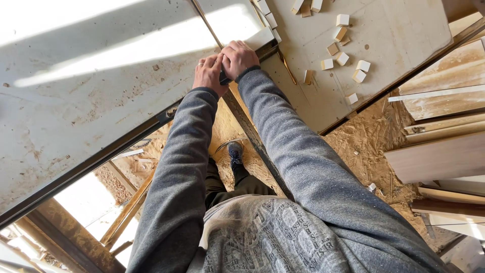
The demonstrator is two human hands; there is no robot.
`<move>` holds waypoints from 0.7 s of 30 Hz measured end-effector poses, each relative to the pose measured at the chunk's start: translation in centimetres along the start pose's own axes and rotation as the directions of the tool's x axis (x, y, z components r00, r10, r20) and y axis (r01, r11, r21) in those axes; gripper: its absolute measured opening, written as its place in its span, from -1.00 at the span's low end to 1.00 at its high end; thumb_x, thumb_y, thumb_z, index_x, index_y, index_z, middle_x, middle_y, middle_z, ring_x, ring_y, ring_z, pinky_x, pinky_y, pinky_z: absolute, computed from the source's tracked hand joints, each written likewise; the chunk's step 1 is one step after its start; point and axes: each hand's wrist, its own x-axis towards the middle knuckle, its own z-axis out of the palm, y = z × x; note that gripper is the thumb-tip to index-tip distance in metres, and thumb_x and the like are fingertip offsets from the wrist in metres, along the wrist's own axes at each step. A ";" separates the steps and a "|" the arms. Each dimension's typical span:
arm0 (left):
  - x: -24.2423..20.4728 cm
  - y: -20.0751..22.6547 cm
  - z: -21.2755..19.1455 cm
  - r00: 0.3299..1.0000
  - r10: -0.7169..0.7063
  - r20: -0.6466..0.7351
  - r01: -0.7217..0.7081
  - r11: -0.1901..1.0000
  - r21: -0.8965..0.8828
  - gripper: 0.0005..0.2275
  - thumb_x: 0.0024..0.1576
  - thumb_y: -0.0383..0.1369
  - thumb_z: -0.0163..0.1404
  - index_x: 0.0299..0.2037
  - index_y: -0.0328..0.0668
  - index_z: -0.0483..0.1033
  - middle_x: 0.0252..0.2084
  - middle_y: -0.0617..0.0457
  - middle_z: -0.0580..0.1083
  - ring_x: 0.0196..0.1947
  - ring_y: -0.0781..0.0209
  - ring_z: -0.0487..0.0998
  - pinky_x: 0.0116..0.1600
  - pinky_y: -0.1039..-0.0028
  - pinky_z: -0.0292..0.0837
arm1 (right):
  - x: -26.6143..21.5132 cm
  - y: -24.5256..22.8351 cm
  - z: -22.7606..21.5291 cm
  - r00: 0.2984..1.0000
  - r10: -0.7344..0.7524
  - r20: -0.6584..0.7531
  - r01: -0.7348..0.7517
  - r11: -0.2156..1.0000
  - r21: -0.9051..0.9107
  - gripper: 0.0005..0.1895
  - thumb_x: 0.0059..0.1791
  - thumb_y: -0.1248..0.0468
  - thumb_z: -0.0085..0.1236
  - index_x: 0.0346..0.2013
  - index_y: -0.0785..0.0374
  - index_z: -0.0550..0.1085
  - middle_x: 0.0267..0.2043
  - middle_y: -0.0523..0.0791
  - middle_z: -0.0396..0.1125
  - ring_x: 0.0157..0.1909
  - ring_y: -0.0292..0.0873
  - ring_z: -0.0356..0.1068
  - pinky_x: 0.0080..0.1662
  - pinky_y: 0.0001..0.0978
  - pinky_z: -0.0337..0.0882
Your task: Cutting small wooden blocks using a table saw.
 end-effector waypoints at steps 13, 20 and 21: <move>-2.5 3.1 0.7 0.999 -0.018 0.032 0.018 1.000 -0.003 -0.13 -0.26 -0.35 0.39 0.36 -0.23 0.27 0.24 -0.12 0.33 0.23 -0.17 0.30 0.32 0.10 0.22 | -3.5 0.1 -1.1 1.000 -0.002 -0.004 0.001 1.000 -0.021 -0.93 -0.07 0.29 0.14 -0.36 0.23 0.53 -0.25 -0.03 0.41 -0.10 0.06 0.43 0.01 -0.09 0.48; -5.6 4.6 3.0 0.995 0.023 -0.096 -0.041 0.982 -0.184 -0.30 -0.15 -0.33 0.34 0.27 -0.24 0.40 0.16 -0.17 0.41 0.14 -0.23 0.38 0.23 0.08 0.33 | -8.2 -0.3 -3.2 0.995 -0.007 -0.104 0.018 0.995 0.098 -0.82 -0.01 0.32 0.04 -0.15 0.26 0.52 -0.11 -0.03 0.44 -0.01 0.03 0.45 0.22 -0.06 0.43; -5.7 4.5 3.7 0.995 0.028 -0.093 -0.045 0.983 -0.180 -0.30 -0.15 -0.33 0.34 0.27 -0.24 0.40 0.16 -0.17 0.41 0.14 -0.23 0.38 0.23 0.08 0.33 | -8.7 -0.2 -3.7 0.994 -0.004 -0.109 0.015 0.995 0.099 -0.82 -0.01 0.32 0.04 -0.15 0.26 0.52 -0.11 -0.03 0.44 -0.01 0.03 0.45 0.22 -0.06 0.43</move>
